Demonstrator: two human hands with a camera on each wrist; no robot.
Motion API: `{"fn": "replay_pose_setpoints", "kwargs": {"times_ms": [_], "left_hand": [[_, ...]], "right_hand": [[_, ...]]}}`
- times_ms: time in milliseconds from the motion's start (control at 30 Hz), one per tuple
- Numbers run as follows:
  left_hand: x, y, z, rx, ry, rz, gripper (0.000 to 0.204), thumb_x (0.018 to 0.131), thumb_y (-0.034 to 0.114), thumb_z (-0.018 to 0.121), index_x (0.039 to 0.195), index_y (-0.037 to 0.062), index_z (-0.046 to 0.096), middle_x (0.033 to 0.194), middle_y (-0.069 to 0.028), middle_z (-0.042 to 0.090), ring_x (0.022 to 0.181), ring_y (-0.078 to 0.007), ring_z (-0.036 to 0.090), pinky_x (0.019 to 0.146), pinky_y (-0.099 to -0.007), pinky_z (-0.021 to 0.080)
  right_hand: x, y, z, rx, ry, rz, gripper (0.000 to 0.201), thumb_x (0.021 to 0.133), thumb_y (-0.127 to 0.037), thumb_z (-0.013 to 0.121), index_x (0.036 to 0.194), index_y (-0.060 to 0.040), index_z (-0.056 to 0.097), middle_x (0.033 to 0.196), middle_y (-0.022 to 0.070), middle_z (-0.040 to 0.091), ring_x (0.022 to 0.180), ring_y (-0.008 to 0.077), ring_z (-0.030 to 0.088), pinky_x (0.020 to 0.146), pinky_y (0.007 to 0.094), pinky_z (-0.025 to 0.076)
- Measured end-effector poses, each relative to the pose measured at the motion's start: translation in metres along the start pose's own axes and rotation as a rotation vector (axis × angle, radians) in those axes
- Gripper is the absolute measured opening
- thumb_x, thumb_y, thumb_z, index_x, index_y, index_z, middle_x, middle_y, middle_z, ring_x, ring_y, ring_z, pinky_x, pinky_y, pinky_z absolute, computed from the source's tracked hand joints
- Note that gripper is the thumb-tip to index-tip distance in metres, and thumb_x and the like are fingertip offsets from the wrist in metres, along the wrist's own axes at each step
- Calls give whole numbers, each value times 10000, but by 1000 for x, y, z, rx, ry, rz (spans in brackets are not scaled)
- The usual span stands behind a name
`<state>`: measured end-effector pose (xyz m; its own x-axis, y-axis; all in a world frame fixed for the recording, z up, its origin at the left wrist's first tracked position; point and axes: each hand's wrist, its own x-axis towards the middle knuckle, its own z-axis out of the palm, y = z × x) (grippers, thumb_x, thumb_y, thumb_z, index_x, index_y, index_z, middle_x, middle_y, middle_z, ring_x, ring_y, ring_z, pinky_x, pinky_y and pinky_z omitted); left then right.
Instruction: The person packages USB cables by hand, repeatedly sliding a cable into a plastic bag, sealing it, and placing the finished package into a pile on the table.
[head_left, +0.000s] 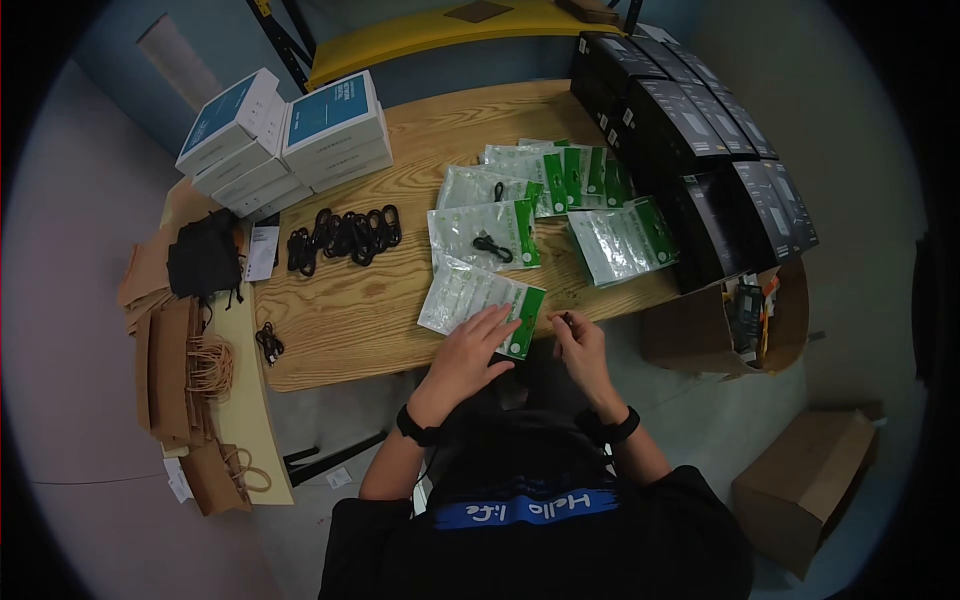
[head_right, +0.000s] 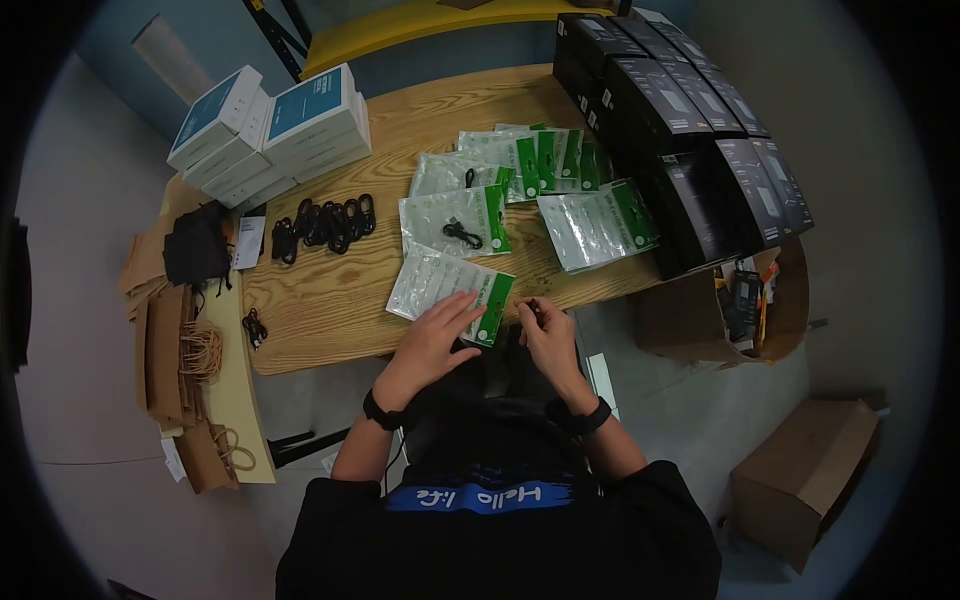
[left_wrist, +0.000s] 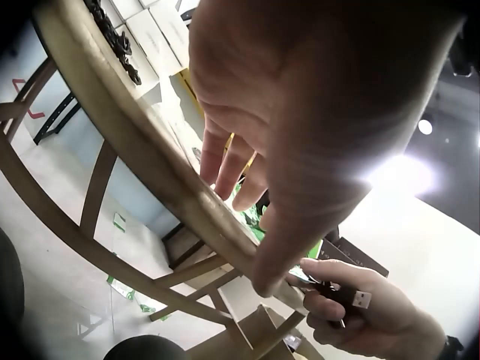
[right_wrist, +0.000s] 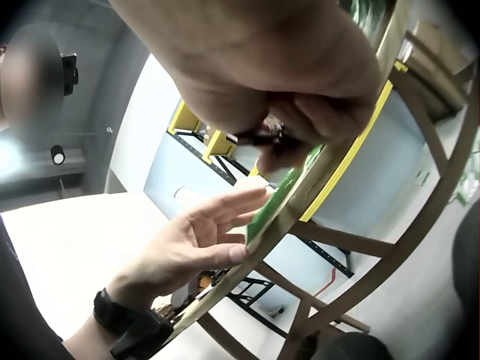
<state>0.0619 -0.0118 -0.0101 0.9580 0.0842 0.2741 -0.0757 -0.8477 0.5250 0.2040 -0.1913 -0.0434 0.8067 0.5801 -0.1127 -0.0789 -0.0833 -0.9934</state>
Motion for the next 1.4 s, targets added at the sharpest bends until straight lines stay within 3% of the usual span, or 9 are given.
{"fn": "replay_pose_setpoints", "kwargs": {"times_ms": [67, 167, 300, 433, 500, 700, 833, 1033, 1400], "left_hand": [[2, -5, 10, 61, -34, 0, 699, 776, 128, 831, 1415, 94, 551, 1465, -118, 538, 1317, -320, 518, 1073, -430, 466], [2, -3, 14, 88, -69, 1, 729, 760, 131, 837, 1424, 86, 541, 1473, -121, 530, 1313, -325, 516, 1084, -436, 455], [-4, 2, 9, -29, -117, -54, 777, 744, 156, 856, 1444, 92, 526, 1497, -132, 503, 1296, -329, 523, 1046, -431, 488], [0, 4, -2, -61, -145, -143, 884, 709, 208, 889, 1486, 107, 480, 1551, -137, 435, 1320, -348, 509, 1026, -436, 506], [6, 1, -5, -34, -93, -88, 1034, 665, 290, 920, 1542, 132, 394, 1601, -139, 353, 1353, -370, 487, 1010, -454, 518], [24, -2, -10, 17, -210, -81, 1202, 606, 372, 927, 1588, 155, 270, 1599, -159, 335, 1329, -400, 513, 940, -477, 549], [23, -6, -6, -2, -172, -91, 1200, 602, 359, 923, 1583, 142, 267, 1572, -160, 354, 1289, -410, 541, 912, -479, 557], [20, -11, -2, 19, -171, -83, 1060, 635, 346, 915, 1532, 229, 364, 1533, -183, 361, 1212, -416, 592, 858, -495, 582], [19, -17, 1, -26, -103, -44, 852, 688, 454, 898, 1394, 247, 469, 1546, -195, 333, 1104, -402, 636, 820, -489, 593]], "right_hand": [[-2, -2, -6, -350, -93, 70, 278, 998, -227, 649, 982, 46, 697, 665, 68, 679, 525, 99, 611, 505, 274, 466], [-10, -22, -2, -446, -226, 140, 322, 976, -255, 674, 895, 55, 704, 625, 81, 671, 544, 122, 649, 516, 296, 483], [-9, 1, 4, -161, -274, 198, 299, 971, -220, 679, 821, 37, 700, 604, 64, 660, 532, 88, 609, 502, 296, 465], [-6, -2, 8, -210, -300, 216, 289, 958, -198, 696, 791, 38, 689, 584, 64, 639, 524, 83, 584, 496, 306, 446], [-4, -6, 9, -327, -345, 88, 269, 938, -181, 718, 794, 43, 683, 572, 70, 619, 515, 101, 582, 492, 314, 434], [6, -8, 11, -381, -395, 17, 276, 908, -188, 751, 775, 45, 685, 567, 83, 621, 513, 122, 597, 496, 316, 436], [7, -5, 12, -396, -351, 24, 291, 890, -213, 779, 768, 38, 697, 558, 80, 622, 494, 118, 586, 485, 312, 432], [10, -12, 12, -353, -311, 82, 282, 877, -188, 818, 736, 14, 681, 569, 23, 624, 473, 65, 540, 441, 256, 391], [17, -6, 9, -184, -335, 128, 293, 866, -205, 840, 718, -29, 658, 570, -8, 596, 487, 52, 529, 449, 225, 390]]}}
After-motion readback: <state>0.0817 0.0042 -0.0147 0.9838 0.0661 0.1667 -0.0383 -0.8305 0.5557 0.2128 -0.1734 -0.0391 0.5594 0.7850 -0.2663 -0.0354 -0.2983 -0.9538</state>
